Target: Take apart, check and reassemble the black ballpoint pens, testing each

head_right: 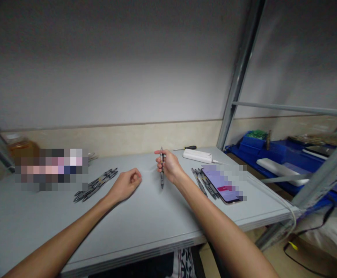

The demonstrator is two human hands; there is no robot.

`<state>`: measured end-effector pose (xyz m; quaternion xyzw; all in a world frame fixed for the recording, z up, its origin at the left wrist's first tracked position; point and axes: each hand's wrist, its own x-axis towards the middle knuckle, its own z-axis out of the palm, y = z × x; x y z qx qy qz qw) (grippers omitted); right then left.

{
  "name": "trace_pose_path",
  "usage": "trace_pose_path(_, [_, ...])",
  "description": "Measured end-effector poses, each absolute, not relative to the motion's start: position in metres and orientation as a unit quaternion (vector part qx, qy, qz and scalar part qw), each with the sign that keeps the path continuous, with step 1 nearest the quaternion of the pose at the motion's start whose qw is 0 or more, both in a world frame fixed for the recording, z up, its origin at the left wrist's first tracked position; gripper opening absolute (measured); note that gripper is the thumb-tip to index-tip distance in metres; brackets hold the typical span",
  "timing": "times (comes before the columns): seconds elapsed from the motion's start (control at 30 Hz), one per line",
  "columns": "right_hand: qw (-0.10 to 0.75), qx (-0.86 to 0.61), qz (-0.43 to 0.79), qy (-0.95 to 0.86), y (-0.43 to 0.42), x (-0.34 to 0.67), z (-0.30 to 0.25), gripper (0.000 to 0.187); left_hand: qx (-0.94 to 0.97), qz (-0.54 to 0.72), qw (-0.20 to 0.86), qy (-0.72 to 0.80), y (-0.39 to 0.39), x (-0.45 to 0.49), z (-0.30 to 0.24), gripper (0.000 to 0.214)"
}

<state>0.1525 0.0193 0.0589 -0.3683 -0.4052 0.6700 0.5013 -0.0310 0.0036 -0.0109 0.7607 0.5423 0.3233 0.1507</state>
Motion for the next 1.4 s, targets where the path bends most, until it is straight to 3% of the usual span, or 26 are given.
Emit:
trace_pose_path(0.13, [0.467, -0.461, 0.493, -0.571, 0.021, 0.153, 0.043, 0.016, 0.769, 0.315, 0.144, 0.538, 0.002, -0.031, -0.01, 0.01])
trace_pose_path(0.3, [0.308, -0.55, 0.208, -0.748, 0.026, 0.171, 0.026, 0.018, 0.777, 0.306, 0.139, 0.533, 0.001, -0.031, -0.01, 0.012])
trace_pose_path(0.43, [0.206, -0.609, 0.057, -0.764, 0.025, 0.188, 0.019, 0.021, 0.779, 0.297, 0.131, 0.537, 0.001, -0.031, -0.009, 0.016])
trace_pose_path(0.73, [0.087, -0.644, -0.051, -0.758, 0.02, 0.212, 0.019, 0.027, 0.777, 0.269, 0.122, 0.555, -0.003, -0.031, -0.005, 0.017])
trace_pose_path(1.2, [0.065, -0.658, -0.088, -0.745, 0.023, 0.237, 0.014, 0.025, 0.785, 0.258, 0.115, 0.551, -0.003, -0.031, -0.006, 0.016])
trace_pose_path(1.4, [0.099, -0.648, -0.079, -0.751, 0.025, 0.248, 0.016, 0.024, 0.778, 0.25, 0.119, 0.565, -0.003, -0.03, -0.004, 0.016])
